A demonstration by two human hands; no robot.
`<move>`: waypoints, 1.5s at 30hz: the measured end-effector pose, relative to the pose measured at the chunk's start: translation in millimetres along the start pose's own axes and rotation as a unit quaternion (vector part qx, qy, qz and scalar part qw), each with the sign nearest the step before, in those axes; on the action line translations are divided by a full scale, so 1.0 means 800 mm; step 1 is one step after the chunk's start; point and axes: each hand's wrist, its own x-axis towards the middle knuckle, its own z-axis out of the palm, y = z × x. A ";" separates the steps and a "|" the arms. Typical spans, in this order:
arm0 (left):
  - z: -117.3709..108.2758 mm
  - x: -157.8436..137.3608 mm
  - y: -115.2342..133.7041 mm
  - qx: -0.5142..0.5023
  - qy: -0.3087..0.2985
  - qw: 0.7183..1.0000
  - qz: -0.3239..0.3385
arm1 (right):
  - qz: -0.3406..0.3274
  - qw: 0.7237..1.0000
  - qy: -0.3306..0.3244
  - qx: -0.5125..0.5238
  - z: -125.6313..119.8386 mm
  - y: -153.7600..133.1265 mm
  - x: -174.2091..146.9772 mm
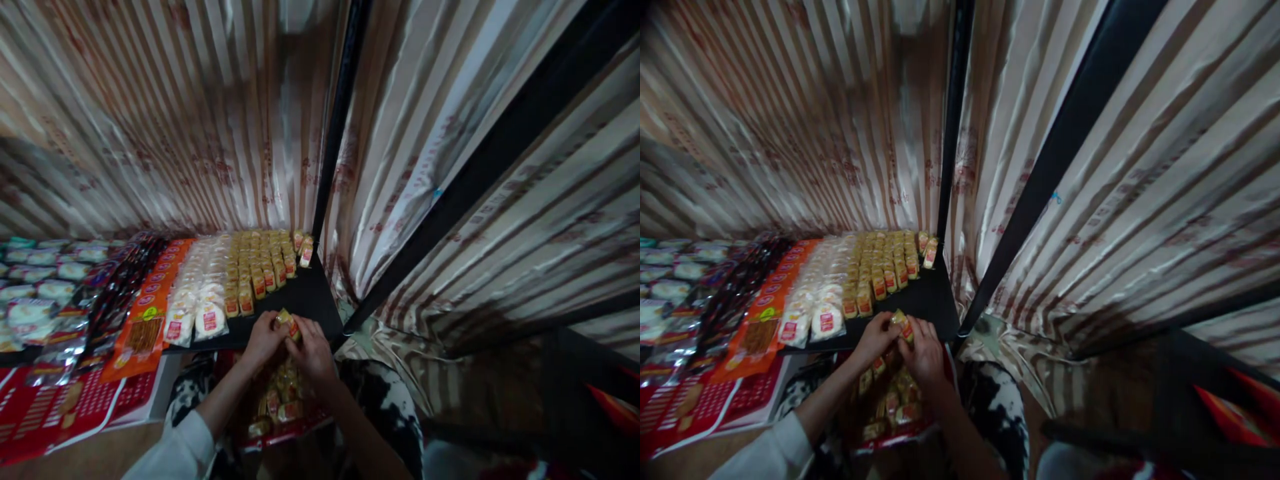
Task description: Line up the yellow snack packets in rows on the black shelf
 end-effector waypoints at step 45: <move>0.053 0.096 -0.031 -0.156 0.075 0.985 -0.012 | 0.175 0.978 0.092 0.062 0.079 0.074 0.152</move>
